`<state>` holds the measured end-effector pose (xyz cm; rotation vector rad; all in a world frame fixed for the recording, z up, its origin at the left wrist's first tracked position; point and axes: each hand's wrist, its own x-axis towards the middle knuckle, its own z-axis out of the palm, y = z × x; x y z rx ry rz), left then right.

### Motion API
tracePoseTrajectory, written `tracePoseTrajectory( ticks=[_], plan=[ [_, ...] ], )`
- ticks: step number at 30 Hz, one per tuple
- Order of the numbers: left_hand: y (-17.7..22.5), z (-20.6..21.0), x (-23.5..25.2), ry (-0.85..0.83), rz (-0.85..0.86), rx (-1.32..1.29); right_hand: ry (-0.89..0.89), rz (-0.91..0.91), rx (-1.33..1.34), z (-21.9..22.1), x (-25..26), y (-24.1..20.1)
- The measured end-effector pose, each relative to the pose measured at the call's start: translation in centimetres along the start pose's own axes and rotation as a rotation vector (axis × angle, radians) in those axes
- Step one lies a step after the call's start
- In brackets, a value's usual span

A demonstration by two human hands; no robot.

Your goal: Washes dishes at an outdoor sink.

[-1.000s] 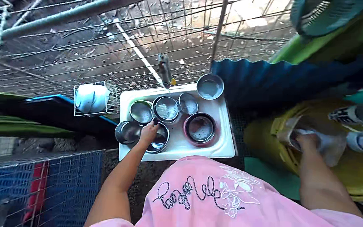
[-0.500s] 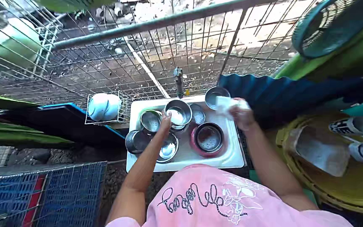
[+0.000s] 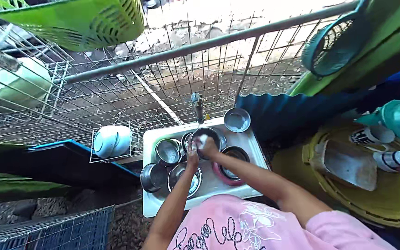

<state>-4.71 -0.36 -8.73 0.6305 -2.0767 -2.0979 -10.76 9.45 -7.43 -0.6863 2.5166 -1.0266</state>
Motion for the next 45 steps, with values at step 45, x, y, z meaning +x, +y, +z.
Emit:
tracePoseTrajectory(
  ticks=[45],
  plan=[
    [0.7, 2.8, -1.3, -0.105, -0.193, -0.015, -0.221, -0.126, 0.080, -1.8, -3.8, 3.2]
  ],
)
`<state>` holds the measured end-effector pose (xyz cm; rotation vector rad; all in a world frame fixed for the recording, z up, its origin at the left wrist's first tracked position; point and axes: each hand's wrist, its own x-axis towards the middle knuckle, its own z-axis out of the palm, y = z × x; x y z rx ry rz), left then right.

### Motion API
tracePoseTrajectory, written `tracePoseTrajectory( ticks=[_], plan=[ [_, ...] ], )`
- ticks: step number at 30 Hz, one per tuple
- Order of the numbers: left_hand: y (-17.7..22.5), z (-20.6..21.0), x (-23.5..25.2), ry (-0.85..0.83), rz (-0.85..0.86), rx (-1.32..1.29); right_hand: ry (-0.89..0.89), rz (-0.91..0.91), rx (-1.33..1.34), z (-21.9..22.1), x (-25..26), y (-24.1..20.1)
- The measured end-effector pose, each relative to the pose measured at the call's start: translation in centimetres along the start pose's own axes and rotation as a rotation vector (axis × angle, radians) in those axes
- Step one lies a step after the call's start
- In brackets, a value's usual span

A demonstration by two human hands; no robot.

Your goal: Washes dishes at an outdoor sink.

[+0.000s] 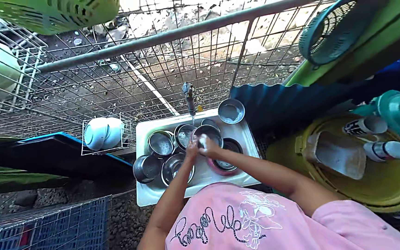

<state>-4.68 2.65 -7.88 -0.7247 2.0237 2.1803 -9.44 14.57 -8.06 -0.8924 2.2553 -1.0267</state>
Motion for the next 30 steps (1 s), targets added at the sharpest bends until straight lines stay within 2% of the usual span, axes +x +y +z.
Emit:
tracePoseTrajectory(
  ticks=[2, 3, 4, 7, 9, 11, 13, 14, 16, 18, 20, 22, 24, 25, 26, 27, 30],
  plan=[
    [1.4, -2.4, 1.1, -0.091, -0.076, 0.100, -0.251, -0.052, -0.146, -0.4, -1.3, -1.5],
    [1.7, -3.2, 1.6, -0.165, -0.127, 0.138, -0.343, -0.046, -0.217, -0.8, -1.7, -2.0],
    [1.8, -3.7, 1.8, -0.244, -0.181, 0.147, -0.371, -0.047, -0.180, -1.1, -1.9, -2.1],
    [1.2, -3.8, 2.2, -0.290, -0.241, -0.042, -0.255, -0.049, 0.402, -3.3, -1.9, -1.4],
    [1.1, -3.8, 1.8, -0.188, -0.274, -0.206, -0.072, 0.086, 0.745, -4.6, -1.9, -1.0],
    [1.0, -3.9, 1.3, -0.061, -0.231, -0.239, 0.188, 0.293, 0.821, -6.1, -1.3, 0.0],
    [0.7, -3.8, 1.0, 0.029, -0.160, -0.137, 0.425, 0.424, 0.730, -6.8, 0.0, 1.7],
    [0.6, -3.3, 0.7, 0.081, -0.135, -0.050, 0.475, 0.393, 0.644, -6.6, 0.2, 2.1],
    [0.5, -1.8, -0.1, 0.160, -0.095, 0.076, 0.408, 0.195, 0.375, -4.4, -0.4, 0.8],
    [0.3, -0.4, -1.5, 0.151, -0.038, 0.092, 0.280, -0.006, 0.074, -0.9, -1.7, -2.6],
    [1.0, 0.1, -3.1, 0.082, -0.034, 0.114, 0.348, -0.130, -0.080, 1.5, -1.7, -3.7],
    [2.3, 0.6, -3.4, 0.129, 0.021, 0.333, 0.379, -0.089, 0.030, 0.4, -0.2, -3.0],
    [3.8, 0.7, -3.7, 0.166, 0.037, 0.475, 0.241, 0.157, 0.386, -2.8, 1.5, -1.8],
    [4.2, 0.8, -4.2, 0.183, 0.042, 0.455, 0.186, 0.278, 0.574, -3.7, 2.3, -0.9],
    [4.3, 0.9, -4.5, 0.203, 0.043, 0.401, 0.156, 0.331, 0.647, -3.9, 2.6, -0.3],
    [4.1, 0.9, -4.6, 0.224, 0.032, 0.327, 0.151, 0.300, 0.578, -3.5, 2.4, -0.4],
    [2.5, 0.3, -4.4, 0.199, -0.029, 0.051, 0.175, -0.031, -0.028, -0.5, -0.3, -3.8]
  ],
)
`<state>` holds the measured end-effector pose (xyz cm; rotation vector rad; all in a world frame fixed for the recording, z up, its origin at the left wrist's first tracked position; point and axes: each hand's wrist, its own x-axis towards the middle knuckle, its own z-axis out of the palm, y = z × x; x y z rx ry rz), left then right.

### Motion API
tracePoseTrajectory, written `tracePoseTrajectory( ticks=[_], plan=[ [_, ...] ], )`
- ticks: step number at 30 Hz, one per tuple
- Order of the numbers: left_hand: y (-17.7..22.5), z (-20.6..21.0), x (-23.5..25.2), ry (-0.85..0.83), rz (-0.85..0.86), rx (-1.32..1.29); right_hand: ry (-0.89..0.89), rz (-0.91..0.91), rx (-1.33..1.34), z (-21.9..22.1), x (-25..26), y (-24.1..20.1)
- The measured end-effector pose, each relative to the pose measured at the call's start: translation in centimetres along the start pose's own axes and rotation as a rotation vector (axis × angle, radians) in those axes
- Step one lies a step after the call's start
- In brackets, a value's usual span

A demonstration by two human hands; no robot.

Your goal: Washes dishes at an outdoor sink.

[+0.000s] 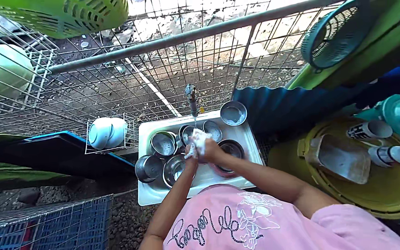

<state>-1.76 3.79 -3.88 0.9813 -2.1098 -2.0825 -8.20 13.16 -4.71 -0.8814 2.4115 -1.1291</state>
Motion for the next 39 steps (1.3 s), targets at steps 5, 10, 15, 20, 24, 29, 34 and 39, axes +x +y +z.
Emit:
tracePoseTrajectory(
  ticks=[5, 10, 15, 20, 24, 29, 34, 39],
  plan=[
    [1.7, -1.9, 1.0, -0.047, -0.109, -0.116, -0.012, 0.231, 0.660, -2.2, 1.1, 2.6],
    [1.9, -1.0, 3.7, 0.179, -0.201, -0.900, 0.379, 0.235, 0.633, 3.1, -1.3, 2.4],
    [1.4, 0.8, 3.8, 0.208, -0.135, -0.459, 0.380, -0.015, 0.128, 4.0, -1.1, 0.7],
    [1.5, -0.1, 3.5, -0.072, 0.020, 0.075, 0.295, 0.165, 0.619, 0.8, 1.6, 2.4],
    [-0.8, -1.8, 4.2, -0.335, 0.350, 0.562, 0.358, 0.453, 0.907, -1.7, 2.5, 4.9],
    [-5.7, -5.1, 4.4, -0.218, 0.685, 0.562, 0.462, 0.582, 1.156, -4.5, 2.2, 6.4],
    [-10.8, -9.7, 0.0, -0.391, 0.078, 0.909, 0.487, 0.508, 1.402, -4.9, 0.9, 6.3],
    [-12.3, -9.3, -1.5, -0.652, -0.145, 1.186, 0.291, 0.476, 1.424, -3.6, 0.5, 3.7]
  ],
)
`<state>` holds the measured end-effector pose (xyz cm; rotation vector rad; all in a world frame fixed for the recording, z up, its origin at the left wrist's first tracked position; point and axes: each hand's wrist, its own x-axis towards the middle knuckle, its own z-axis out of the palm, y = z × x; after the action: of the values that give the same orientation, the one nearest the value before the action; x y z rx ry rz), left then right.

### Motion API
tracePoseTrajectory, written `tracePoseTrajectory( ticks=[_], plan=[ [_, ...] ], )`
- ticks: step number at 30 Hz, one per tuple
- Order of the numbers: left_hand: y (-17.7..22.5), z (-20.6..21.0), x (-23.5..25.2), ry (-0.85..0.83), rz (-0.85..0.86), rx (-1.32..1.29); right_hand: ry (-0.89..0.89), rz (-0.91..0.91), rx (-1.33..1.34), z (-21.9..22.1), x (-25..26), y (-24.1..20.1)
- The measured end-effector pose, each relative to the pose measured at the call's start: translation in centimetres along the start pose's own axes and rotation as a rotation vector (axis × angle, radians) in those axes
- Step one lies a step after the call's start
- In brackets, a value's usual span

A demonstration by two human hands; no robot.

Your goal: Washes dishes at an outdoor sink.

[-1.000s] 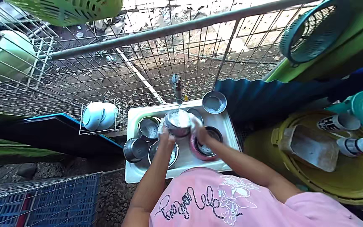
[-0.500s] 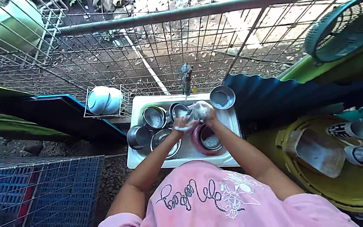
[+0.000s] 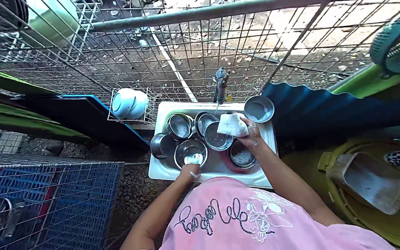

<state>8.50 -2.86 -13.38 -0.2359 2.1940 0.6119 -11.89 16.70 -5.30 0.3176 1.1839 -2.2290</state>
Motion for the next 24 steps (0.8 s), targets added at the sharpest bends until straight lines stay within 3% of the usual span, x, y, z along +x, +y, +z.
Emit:
tracePoseTrajectory(
  ticks=[2, 6, 9, 11, 12, 13, 16, 17, 18, 20, 22, 23, 24],
  plan=[
    [0.8, -1.3, -1.3, 0.115, -0.007, -0.089, -0.069, -0.045, -0.223, 1.3, -0.9, 0.4],
    [0.2, -4.9, -4.2, 0.502, -0.034, -0.619, -0.259, -0.222, -0.751, 4.6, -3.1, 3.7],
    [2.4, -7.3, -6.5, 0.791, -0.048, -1.042, -0.501, -0.554, -1.176, 7.4, -5.8, 8.1],
    [4.6, -8.6, -7.8, 0.950, -0.026, -1.098, -0.549, -0.877, -1.256, 8.6, -5.7, 9.9],
    [5.6, -9.1, -8.5, 1.010, -0.023, -1.038, -0.518, -0.942, -1.210, 9.1, -4.7, 9.6],
    [6.6, -9.6, -9.2, 1.065, 0.010, -0.939, -0.480, -0.876, -1.163, 9.5, -3.4, 8.2],
    [8.2, -10.3, -9.6, 1.209, 0.183, -0.755, -0.322, -0.166, -0.868, 10.3, 0.8, 2.2],
    [8.4, -10.5, -9.2, 1.216, 0.217, -0.768, -0.308, -0.127, -0.867, 10.1, 1.4, 1.6],
    [8.4, -10.9, -8.6, 1.201, 0.227, -0.810, -0.333, -0.248, -0.978, 9.9, 0.9, 1.9],
    [8.5, -12.1, -7.4, 1.106, 0.206, -0.965, -0.450, -0.711, -1.337, 10.2, -2.9, 3.9],
    [8.5, -12.5, -6.6, 1.032, 0.187, -1.085, -0.423, -1.090, -1.502, 10.0, -5.8, 6.4],
    [8.4, -12.6, -6.5, 1.015, 0.179, -1.087, -0.400, -1.158, -1.472, 9.7, -5.6, 6.6],
    [8.3, -12.8, -6.7, 1.005, 0.171, -1.068, -0.403, -1.097, -1.407, 9.5, -4.6, 5.8]
  ],
)
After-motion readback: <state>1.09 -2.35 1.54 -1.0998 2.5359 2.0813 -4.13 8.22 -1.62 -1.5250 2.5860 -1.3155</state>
